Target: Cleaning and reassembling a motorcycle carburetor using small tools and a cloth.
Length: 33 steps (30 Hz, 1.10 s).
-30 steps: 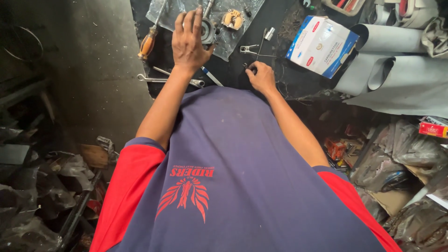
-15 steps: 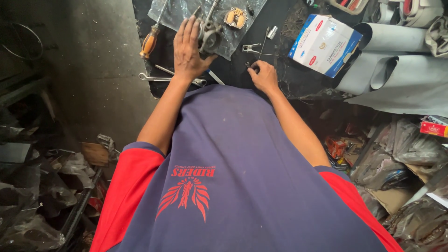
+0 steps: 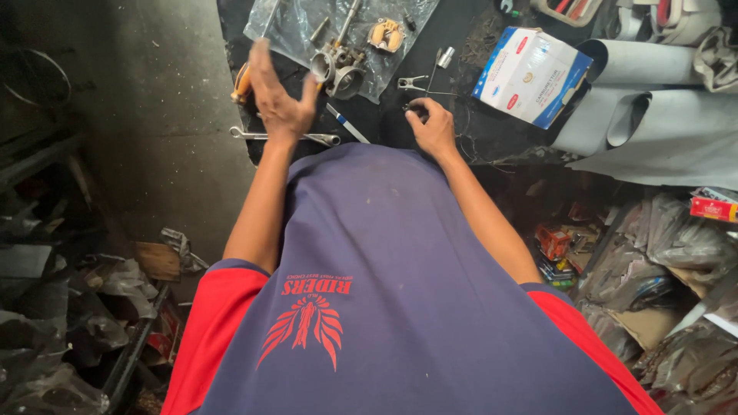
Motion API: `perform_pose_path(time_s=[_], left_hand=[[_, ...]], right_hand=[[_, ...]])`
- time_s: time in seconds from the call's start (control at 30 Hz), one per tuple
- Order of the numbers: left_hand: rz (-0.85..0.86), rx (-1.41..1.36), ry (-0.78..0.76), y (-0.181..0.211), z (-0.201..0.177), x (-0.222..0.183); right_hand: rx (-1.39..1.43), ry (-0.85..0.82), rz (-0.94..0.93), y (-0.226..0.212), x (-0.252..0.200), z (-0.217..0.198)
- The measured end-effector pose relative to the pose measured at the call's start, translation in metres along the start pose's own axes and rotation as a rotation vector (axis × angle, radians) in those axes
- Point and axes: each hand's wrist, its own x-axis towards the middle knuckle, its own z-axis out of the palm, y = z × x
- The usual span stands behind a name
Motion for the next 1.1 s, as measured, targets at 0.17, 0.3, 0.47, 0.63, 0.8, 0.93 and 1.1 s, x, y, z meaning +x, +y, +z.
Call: perform_pose_path(time_s=[0.17, 0.3, 0.47, 0.63, 0.8, 0.93, 1.1], left_hand=[[-0.103, 0.094, 0.024, -0.045, 0.003, 0.042], [-0.061, 0.082, -0.098, -0.035, -0.012, 0.075], [-0.088, -0.083, -0.142, 0.005, -0.019, 0.071], [-0.222, -0.302, -0.252, 0.043, -0.018, 0.042], [-0.125, -0.312, -0.295, 0.082, -0.014, 0.020], [-0.155, -0.210, -0.217, 0.116, -0.021, -0.007], [-0.228, -0.232, -0.117, 0.143, -0.015, -0.031]], right_hand=[[-0.011, 0.040, 0.006, 0.001, 0.000, -0.007], [0.026, 0.133, -0.035, 0.010, -0.008, -0.034], [0.081, 0.568, 0.038, 0.018, -0.013, -0.149], [0.188, 0.909, 0.180, 0.107, -0.007, -0.268], [-0.553, 0.956, 0.054, 0.326, 0.034, -0.371], [-0.805, 0.811, 0.074, 0.353, 0.054, -0.418], [0.009, 1.258, 0.177, 0.486, 0.065, -0.527]])
